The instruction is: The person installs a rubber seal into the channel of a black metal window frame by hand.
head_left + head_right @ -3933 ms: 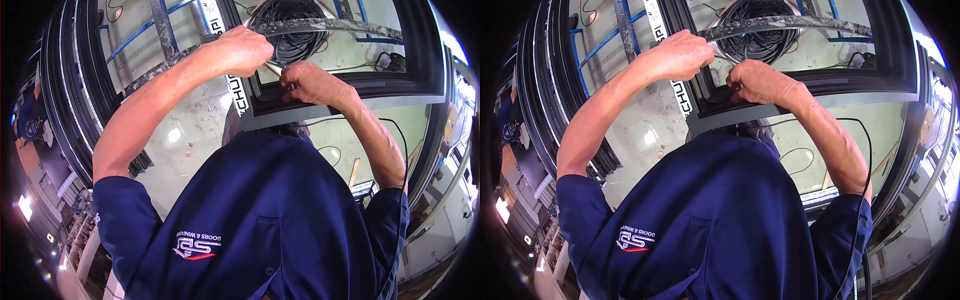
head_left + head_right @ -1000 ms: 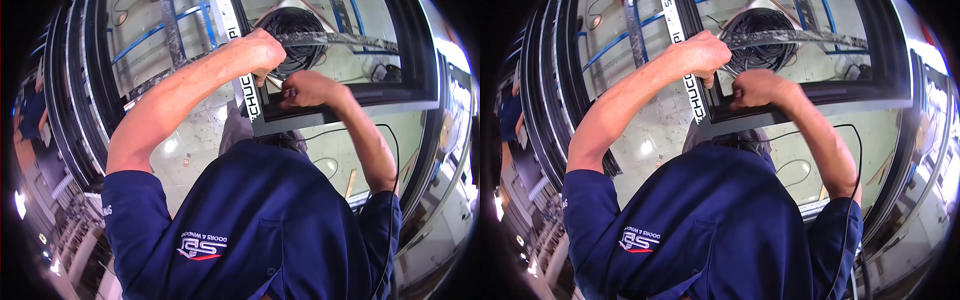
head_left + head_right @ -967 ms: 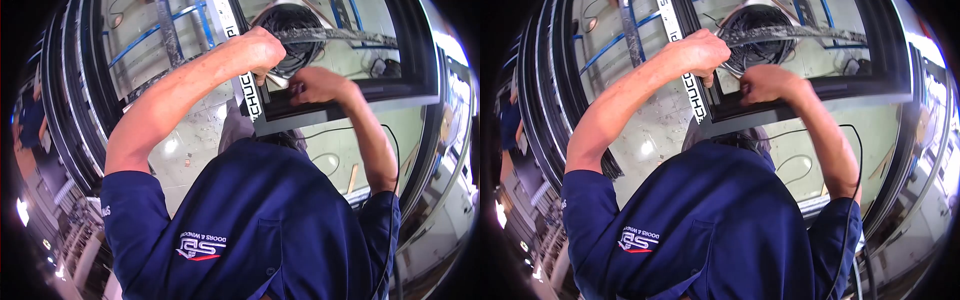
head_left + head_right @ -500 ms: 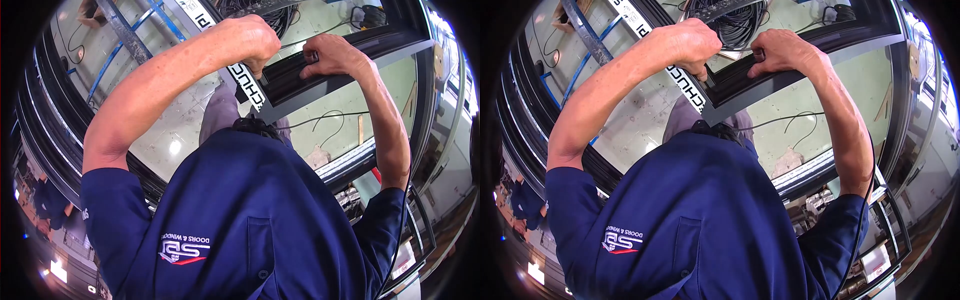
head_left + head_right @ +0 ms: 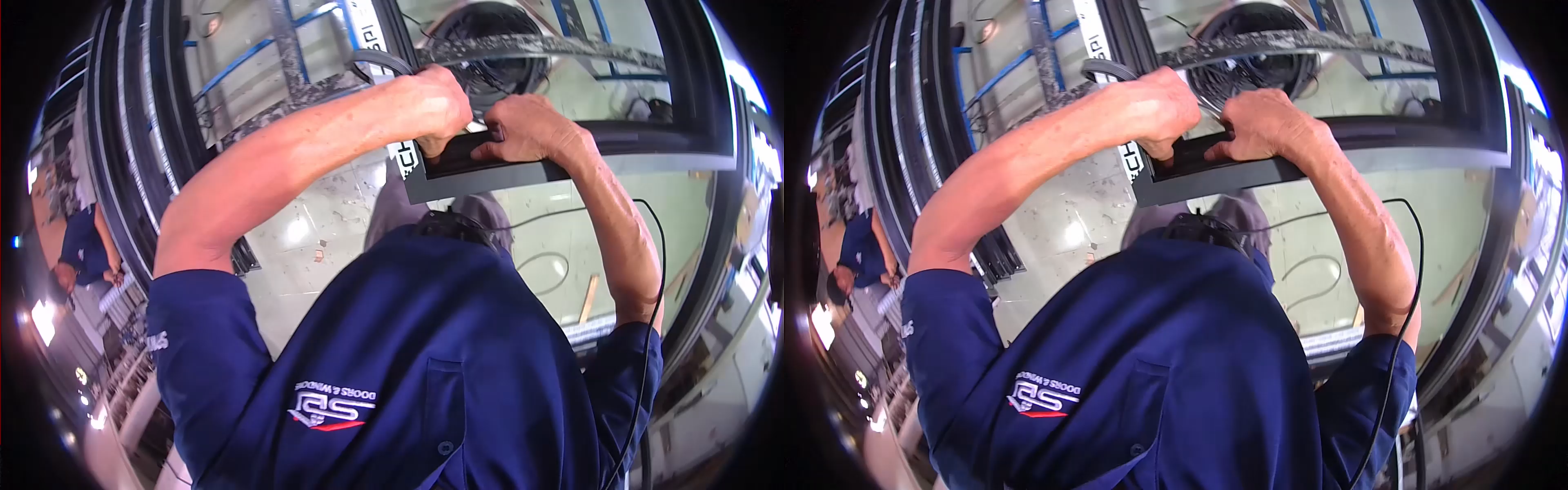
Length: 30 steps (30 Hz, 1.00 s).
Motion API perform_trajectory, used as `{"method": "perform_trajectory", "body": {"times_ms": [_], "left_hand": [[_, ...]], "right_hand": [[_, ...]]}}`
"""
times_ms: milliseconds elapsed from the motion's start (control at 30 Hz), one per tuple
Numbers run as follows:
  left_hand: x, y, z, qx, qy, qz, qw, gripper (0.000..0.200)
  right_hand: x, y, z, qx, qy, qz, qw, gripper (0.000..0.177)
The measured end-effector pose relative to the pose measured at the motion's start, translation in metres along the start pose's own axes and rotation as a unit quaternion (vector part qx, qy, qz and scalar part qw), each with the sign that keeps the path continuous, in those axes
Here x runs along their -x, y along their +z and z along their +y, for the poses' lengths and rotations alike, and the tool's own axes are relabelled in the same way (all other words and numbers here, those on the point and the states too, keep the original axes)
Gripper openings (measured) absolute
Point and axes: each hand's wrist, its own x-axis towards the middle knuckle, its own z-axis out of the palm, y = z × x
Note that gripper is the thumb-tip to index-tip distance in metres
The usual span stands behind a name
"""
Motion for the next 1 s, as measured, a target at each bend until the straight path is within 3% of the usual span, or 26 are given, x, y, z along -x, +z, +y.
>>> {"method": "perform_trajectory", "body": {"times_ms": [33, 167, 200, 233, 300, 367, 433, 467, 500, 567, 633, 733, 833, 933, 967, 1000], "left_hand": [[0.004, -0.004, 0.002, 0.006, -0.009, 0.0, 1.0, 0.042], [0.007, -0.003, 0.009, 0.011, -0.066, 0.039, 0.997, 0.049], [0.017, 0.005, 0.004, 0.04, -0.061, 0.098, 0.992, 0.057], [0.022, 0.013, -0.012, 0.066, -0.016, 0.231, 0.97, 0.05], [0.057, 0.021, -0.037, 0.127, -0.026, 0.53, 0.838, 0.04], [0.076, 0.056, -0.057, 0.187, -0.192, 0.705, 0.657, 0.032], [0.062, 0.112, -0.074, 0.397, -0.166, 0.652, 0.625, 0.039], [0.059, 0.127, -0.075, 0.497, -0.148, 0.612, 0.597, 0.043], [0.062, 0.128, -0.064, 0.544, -0.231, 0.497, 0.636, 0.049], [0.01, 0.196, -0.083, 0.616, -0.161, 0.509, 0.579, 0.041], [0.002, 0.201, -0.071, 0.667, -0.119, 0.516, 0.524, 0.028], [0.022, 0.203, -0.076, 0.612, -0.113, 0.519, 0.585, 0.016], [0.092, 0.196, -0.065, 0.579, -0.106, 0.426, 0.687, 0.016], [0.161, 0.166, -0.039, 0.807, 0.085, 0.356, 0.463, 0.021], [0.168, 0.157, -0.025, 0.836, 0.106, 0.344, 0.414, 0.022], [0.167, 0.143, -0.005, 0.861, 0.125, 0.33, 0.365, 0.023]], "right_hand": [[0.0, -0.004, -0.002, 0.0, 0.004, -0.014, 1.0, 0.061], [0.006, -0.002, 0.006, -0.032, -0.007, 0.006, 0.999, 0.063], [0.009, -0.005, 0.004, -0.022, 0.004, -0.003, 1.0, 0.064], [0.01, -0.006, 0.004, -0.016, 0.016, -0.014, 1.0, 0.064], [0.001, 0.005, 0.01, -0.072, -0.016, 0.027, 0.997, 0.067], [-0.015, 0.008, 0.012, -0.15, -0.067, 0.053, 0.985, 0.066], [-0.039, 0.012, 0.007, -0.206, -0.123, 0.1, 0.966, 0.065], [-0.041, 0.0, -0.006, -0.258, -0.09, 0.057, 0.96, 0.056], [-0.04, -0.007, -0.02, -0.37, -0.058, 0.037, 0.926, 0.048], [-0.058, -0.002, -0.021, -0.391, -0.048, 0.04, 0.918, 0.041], [-0.061, 0.001, -0.019, -0.423, -0.025, 0.027, 0.905, 0.04], [-0.059, 0.007, -0.024, -0.457, 0.0, 0.043, 0.889, 0.039], [-0.059, 0.012, -0.03, -0.474, 0.016, 0.071, 0.878, 0.036], [-0.054, 0.014, -0.042, -0.545, 0.071, 0.086, 0.831, 0.03], [-0.059, 0.015, -0.041, -0.517, 0.093, 0.097, 0.845, 0.033], [-0.072, 0.009, -0.041, -0.391, 0.046, 0.106, 0.913, 0.034]]}}
